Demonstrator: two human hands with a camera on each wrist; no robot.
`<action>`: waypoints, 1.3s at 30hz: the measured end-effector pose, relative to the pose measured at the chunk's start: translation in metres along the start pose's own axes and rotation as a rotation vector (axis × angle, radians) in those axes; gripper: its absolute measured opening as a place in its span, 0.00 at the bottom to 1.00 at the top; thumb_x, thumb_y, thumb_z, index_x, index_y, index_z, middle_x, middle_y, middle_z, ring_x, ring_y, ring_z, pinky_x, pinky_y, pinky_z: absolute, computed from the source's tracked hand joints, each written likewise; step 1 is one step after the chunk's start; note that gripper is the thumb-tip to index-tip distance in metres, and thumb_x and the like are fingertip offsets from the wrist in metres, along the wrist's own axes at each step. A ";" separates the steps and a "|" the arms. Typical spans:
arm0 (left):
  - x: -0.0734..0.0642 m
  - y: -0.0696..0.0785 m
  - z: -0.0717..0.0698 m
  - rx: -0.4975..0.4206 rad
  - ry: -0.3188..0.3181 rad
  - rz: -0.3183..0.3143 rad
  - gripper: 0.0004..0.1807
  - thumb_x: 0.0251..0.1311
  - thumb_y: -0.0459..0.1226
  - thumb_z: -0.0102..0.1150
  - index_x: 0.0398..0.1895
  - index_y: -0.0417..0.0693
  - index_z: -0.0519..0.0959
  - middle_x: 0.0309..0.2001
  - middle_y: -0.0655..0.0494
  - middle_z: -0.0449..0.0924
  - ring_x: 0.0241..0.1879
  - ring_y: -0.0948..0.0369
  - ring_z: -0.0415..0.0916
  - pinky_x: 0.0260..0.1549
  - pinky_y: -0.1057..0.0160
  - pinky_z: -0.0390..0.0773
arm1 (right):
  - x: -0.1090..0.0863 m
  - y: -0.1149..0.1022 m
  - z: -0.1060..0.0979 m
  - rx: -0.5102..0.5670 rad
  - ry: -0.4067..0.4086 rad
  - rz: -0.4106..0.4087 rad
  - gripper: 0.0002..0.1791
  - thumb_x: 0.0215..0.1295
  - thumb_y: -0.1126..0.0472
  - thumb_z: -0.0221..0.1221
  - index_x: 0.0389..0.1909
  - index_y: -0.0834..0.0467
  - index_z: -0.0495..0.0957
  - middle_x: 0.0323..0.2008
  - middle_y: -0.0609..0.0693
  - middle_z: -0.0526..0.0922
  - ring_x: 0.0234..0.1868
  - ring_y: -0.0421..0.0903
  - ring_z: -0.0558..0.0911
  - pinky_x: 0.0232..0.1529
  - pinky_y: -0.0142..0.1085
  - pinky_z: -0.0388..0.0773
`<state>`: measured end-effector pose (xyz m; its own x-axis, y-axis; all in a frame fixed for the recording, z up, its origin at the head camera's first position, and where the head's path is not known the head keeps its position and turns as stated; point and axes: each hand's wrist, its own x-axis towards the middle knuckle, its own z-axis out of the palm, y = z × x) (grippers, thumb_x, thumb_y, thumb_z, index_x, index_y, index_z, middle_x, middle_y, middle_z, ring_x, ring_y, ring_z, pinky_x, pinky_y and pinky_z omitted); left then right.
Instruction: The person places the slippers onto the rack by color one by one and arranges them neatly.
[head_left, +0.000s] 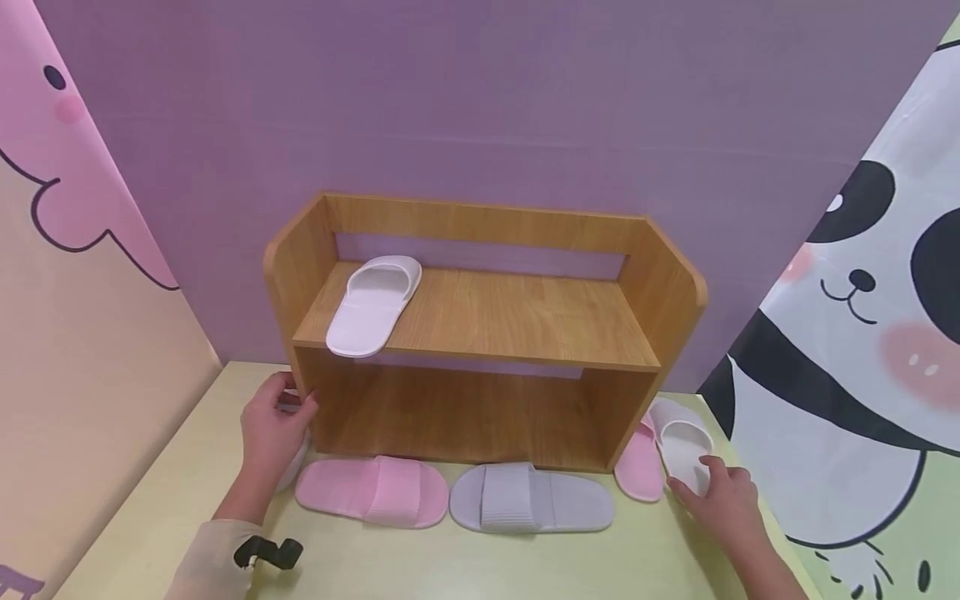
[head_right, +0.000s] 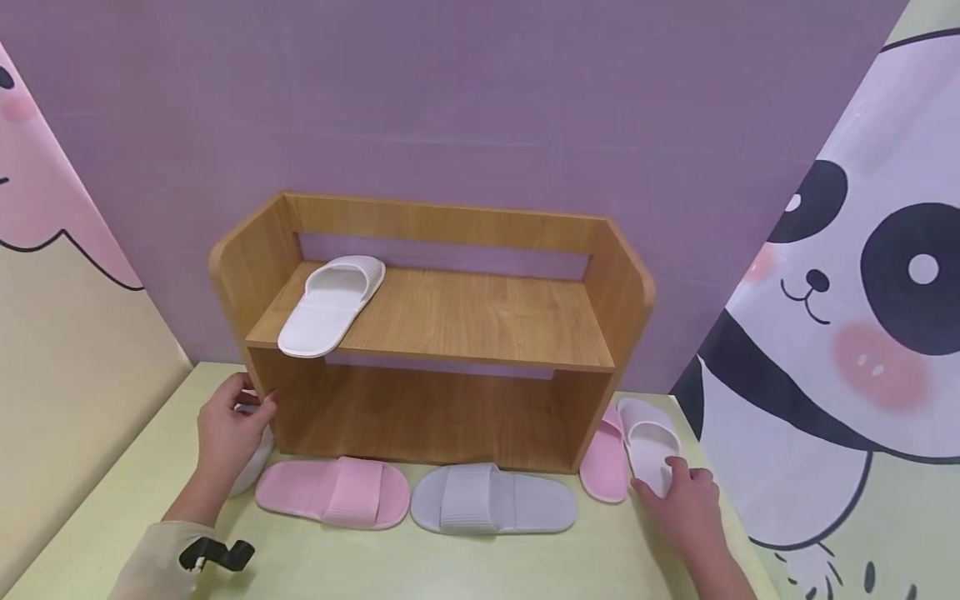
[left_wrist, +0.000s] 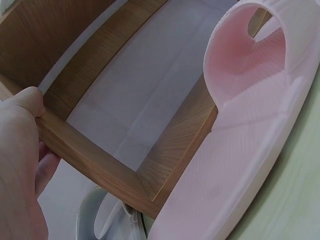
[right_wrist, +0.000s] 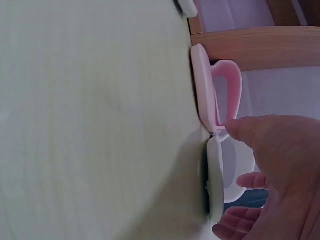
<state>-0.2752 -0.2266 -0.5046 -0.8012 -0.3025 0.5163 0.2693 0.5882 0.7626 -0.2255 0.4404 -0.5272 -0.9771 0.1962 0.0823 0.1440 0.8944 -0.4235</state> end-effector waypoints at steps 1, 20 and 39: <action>0.000 -0.001 0.001 -0.002 0.000 0.002 0.14 0.68 0.31 0.72 0.54 0.41 0.83 0.48 0.45 0.87 0.44 0.47 0.87 0.36 0.83 0.75 | 0.000 0.001 0.000 -0.002 -0.015 0.010 0.44 0.74 0.45 0.67 0.70 0.76 0.62 0.58 0.86 0.62 0.61 0.84 0.65 0.61 0.74 0.70; 0.002 -0.001 0.002 -0.025 0.003 0.019 0.14 0.68 0.31 0.72 0.54 0.39 0.82 0.48 0.44 0.87 0.44 0.47 0.87 0.37 0.84 0.76 | 0.012 0.013 0.002 -0.115 -0.116 -0.011 0.51 0.75 0.32 0.63 0.74 0.74 0.66 0.53 0.83 0.69 0.58 0.78 0.64 0.53 0.67 0.71; -0.002 -0.001 0.002 -0.007 0.040 0.035 0.12 0.66 0.29 0.70 0.51 0.39 0.83 0.44 0.45 0.87 0.40 0.53 0.85 0.36 0.84 0.76 | 0.022 0.016 0.010 -0.062 -0.081 0.026 0.48 0.69 0.36 0.69 0.67 0.73 0.68 0.48 0.84 0.70 0.54 0.79 0.66 0.50 0.65 0.72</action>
<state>-0.2748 -0.2251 -0.5071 -0.7694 -0.3118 0.5575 0.3005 0.5935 0.7466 -0.2464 0.4550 -0.5411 -0.9821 0.1885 -0.0025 0.1761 0.9131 -0.3677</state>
